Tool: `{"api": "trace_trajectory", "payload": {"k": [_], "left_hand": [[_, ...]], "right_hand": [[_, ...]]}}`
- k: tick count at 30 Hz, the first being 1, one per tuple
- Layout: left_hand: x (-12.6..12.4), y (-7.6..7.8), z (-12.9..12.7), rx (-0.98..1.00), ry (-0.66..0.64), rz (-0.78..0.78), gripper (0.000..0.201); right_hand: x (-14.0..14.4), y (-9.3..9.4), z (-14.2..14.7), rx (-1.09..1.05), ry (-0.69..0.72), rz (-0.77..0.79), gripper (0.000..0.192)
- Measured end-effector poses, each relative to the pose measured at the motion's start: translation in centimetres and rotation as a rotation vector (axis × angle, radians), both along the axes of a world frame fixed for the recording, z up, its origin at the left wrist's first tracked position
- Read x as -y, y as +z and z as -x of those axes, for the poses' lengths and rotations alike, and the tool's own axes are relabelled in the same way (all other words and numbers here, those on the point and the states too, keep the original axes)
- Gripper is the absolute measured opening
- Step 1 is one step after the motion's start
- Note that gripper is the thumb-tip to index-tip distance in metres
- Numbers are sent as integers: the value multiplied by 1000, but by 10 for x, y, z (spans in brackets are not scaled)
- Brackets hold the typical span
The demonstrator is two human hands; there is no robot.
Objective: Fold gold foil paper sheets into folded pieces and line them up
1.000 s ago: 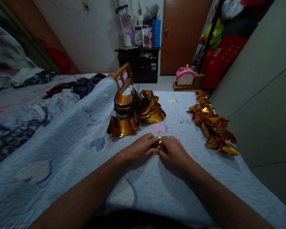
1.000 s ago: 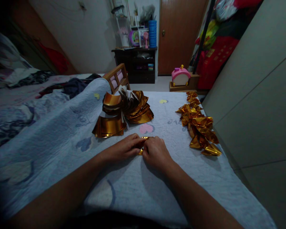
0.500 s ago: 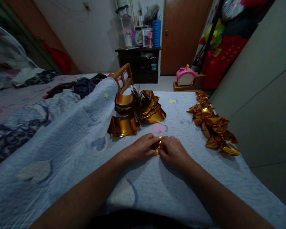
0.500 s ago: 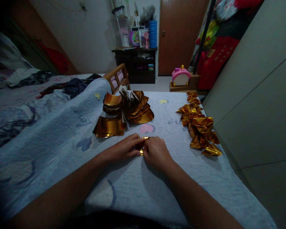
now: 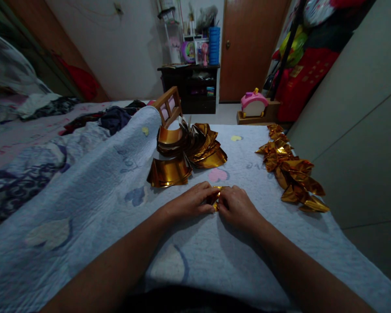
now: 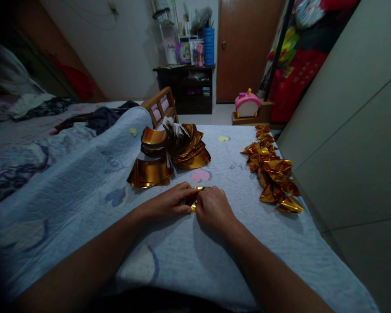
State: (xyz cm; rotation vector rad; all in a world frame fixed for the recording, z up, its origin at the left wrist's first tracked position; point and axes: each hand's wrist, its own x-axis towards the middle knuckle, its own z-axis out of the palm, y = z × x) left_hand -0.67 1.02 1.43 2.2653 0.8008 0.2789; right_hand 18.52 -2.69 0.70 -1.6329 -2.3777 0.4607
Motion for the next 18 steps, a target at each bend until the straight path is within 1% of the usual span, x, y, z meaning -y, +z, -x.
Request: {"api": "trace_trajectory", "payload": {"k": [3, 6, 9, 18], "left_hand": [[0, 0, -1, -5, 10, -12, 37], [1, 0, -2, -11, 20, -30, 30], [1, 0, -3, -8, 21, -33, 29], [-2, 3, 2, 19, -15, 33, 30]], "right_hand": [[0, 1, 0, -6, 2, -8, 13], [1, 1, 0, -12, 0, -8, 12], [1, 1, 0, -13, -1, 4, 11], [1, 1, -1, -6, 8, -2, 11]]}}
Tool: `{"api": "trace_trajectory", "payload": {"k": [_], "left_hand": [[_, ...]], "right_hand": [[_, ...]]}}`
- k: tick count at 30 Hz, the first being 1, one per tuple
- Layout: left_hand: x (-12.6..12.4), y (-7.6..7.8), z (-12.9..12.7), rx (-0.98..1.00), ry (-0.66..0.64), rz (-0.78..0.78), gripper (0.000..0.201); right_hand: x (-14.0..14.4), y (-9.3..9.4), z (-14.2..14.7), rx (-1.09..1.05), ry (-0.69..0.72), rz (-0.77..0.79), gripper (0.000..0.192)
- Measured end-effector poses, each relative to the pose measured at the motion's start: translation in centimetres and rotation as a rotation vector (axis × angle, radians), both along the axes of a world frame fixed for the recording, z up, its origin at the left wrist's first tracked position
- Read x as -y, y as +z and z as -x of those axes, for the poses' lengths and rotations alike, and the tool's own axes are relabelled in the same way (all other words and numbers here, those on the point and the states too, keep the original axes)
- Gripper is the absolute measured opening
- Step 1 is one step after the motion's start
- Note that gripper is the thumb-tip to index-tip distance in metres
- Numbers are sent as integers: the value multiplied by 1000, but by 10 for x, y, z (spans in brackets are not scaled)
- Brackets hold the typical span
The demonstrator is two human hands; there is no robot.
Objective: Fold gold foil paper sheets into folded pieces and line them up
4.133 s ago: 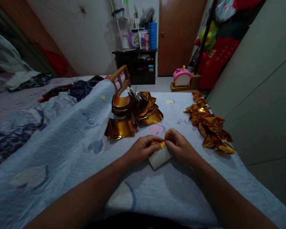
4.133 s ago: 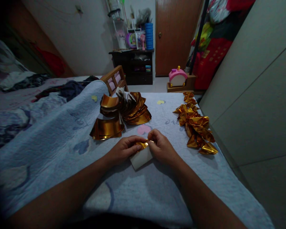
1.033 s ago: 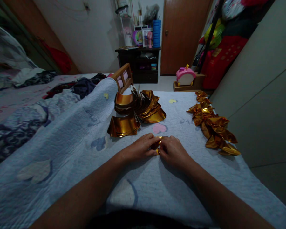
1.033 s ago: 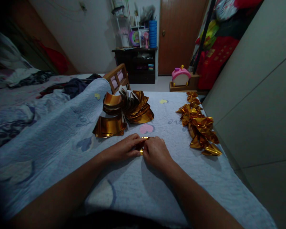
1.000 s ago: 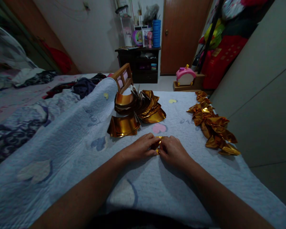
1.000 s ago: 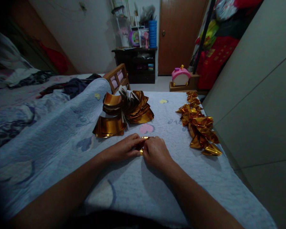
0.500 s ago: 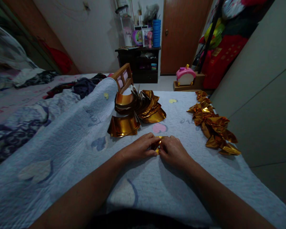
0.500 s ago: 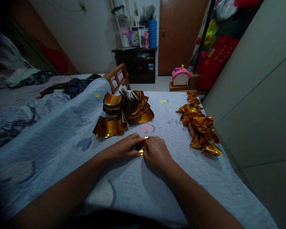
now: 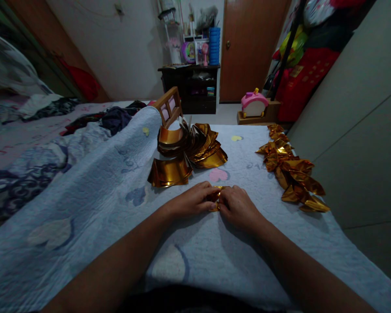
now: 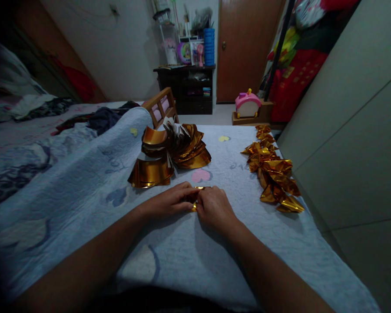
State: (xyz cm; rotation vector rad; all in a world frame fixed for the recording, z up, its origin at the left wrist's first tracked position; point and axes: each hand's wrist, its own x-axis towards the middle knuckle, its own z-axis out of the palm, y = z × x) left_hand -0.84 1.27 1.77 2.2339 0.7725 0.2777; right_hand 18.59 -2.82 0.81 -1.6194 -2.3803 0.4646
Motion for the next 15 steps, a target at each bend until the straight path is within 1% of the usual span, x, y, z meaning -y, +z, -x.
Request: {"api": "trace_trajectory", "payload": {"k": [4, 8, 15], "left_hand": [[-2, 2, 2, 15, 7, 23, 34], [-1, 2, 1, 19, 8, 17, 30], [1, -8, -5, 27, 111, -34, 24]], "right_hand": [[-1, 0, 0, 17, 7, 11, 14], [-1, 0, 0, 22, 3, 14, 15], [0, -2, 0, 3, -2, 10, 14]]}}
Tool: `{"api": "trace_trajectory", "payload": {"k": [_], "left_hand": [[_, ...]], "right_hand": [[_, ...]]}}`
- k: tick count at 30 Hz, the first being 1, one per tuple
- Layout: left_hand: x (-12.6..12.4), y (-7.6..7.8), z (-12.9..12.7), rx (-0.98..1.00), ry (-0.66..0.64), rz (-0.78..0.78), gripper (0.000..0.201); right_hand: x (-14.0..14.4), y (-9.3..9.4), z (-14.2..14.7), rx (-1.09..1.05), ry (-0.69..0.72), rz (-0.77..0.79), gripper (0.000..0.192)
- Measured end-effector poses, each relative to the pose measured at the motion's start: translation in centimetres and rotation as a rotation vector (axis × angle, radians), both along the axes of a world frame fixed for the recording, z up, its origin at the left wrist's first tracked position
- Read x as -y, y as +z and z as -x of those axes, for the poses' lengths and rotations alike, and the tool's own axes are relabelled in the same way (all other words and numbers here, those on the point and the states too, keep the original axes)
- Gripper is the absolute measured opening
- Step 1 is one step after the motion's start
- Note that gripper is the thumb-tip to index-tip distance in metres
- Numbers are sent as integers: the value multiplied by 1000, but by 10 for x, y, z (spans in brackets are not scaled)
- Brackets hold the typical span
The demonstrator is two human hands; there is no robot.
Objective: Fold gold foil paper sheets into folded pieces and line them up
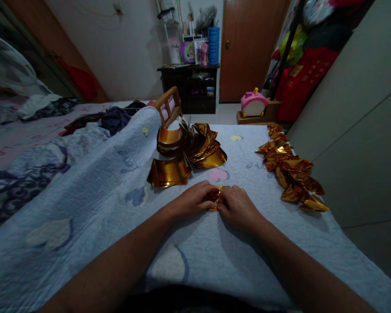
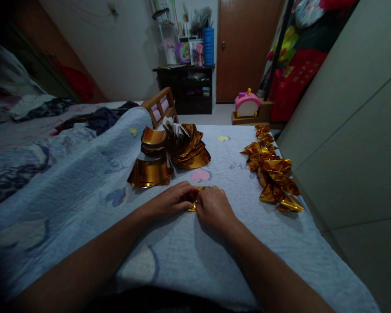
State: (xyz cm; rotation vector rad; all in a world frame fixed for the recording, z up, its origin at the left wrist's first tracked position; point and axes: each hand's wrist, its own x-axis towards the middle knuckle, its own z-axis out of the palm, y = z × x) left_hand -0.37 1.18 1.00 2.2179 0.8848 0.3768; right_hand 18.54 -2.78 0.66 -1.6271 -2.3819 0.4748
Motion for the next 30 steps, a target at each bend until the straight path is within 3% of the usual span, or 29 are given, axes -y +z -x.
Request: {"api": "trace_trajectory", "payload": {"k": [11, 18, 30], "left_hand": [[1, 0, -1, -32, -27, -32, 31], [0, -2, 0, -37, -30, -41, 36], [-1, -6, 0, -29, -46, -56, 39]], "right_hand": [[2, -3, -4, -33, 23, -11, 3], [4, -3, -3, 20, 48, -32, 10], [12, 2, 4, 109, -46, -91, 25]]}}
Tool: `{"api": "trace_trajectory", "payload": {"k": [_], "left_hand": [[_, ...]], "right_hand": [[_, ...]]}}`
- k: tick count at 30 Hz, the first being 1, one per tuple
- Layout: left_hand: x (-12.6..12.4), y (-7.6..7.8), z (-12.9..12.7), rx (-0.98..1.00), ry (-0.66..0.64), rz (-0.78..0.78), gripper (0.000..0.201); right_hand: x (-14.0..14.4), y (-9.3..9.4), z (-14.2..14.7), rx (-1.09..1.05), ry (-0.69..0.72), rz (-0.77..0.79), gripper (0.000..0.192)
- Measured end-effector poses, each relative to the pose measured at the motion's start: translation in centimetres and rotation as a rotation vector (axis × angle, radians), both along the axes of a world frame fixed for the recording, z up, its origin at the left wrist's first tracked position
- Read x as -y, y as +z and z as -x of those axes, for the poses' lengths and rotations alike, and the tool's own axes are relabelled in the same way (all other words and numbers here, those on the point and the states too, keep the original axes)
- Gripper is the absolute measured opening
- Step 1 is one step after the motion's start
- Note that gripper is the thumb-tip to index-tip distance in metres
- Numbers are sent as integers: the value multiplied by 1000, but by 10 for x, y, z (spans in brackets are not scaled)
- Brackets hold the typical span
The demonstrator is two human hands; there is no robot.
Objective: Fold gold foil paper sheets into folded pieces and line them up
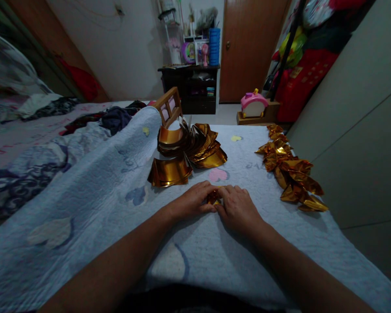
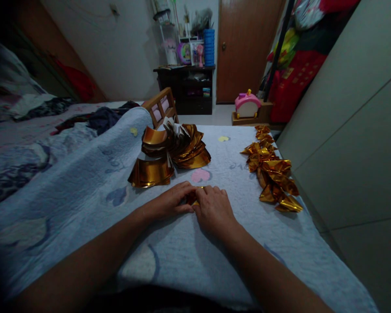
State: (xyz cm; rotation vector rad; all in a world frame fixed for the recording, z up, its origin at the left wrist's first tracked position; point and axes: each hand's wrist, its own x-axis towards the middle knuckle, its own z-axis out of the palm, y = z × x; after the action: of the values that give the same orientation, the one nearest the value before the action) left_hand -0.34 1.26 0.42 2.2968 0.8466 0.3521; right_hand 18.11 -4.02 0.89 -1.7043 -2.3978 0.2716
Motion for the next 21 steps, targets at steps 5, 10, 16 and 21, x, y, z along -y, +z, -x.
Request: {"api": "trace_trajectory", "payload": {"k": [5, 10, 16, 21], "left_hand": [[-1, 0, 2, 6, -19, 8, 44], [-2, 1, 4, 15, -55, 17, 50], [-1, 3, 5, -17, -50, 23, 52], [0, 6, 6, -13, -21, 52, 45]], "right_hand": [[2, 3, -6, 16, -16, 8, 33], [2, 3, -15, 29, -5, 23, 37], [-1, 0, -28, 12, 2, 64, 40], [-9, 0, -42, -184, 26, 82, 27]]}}
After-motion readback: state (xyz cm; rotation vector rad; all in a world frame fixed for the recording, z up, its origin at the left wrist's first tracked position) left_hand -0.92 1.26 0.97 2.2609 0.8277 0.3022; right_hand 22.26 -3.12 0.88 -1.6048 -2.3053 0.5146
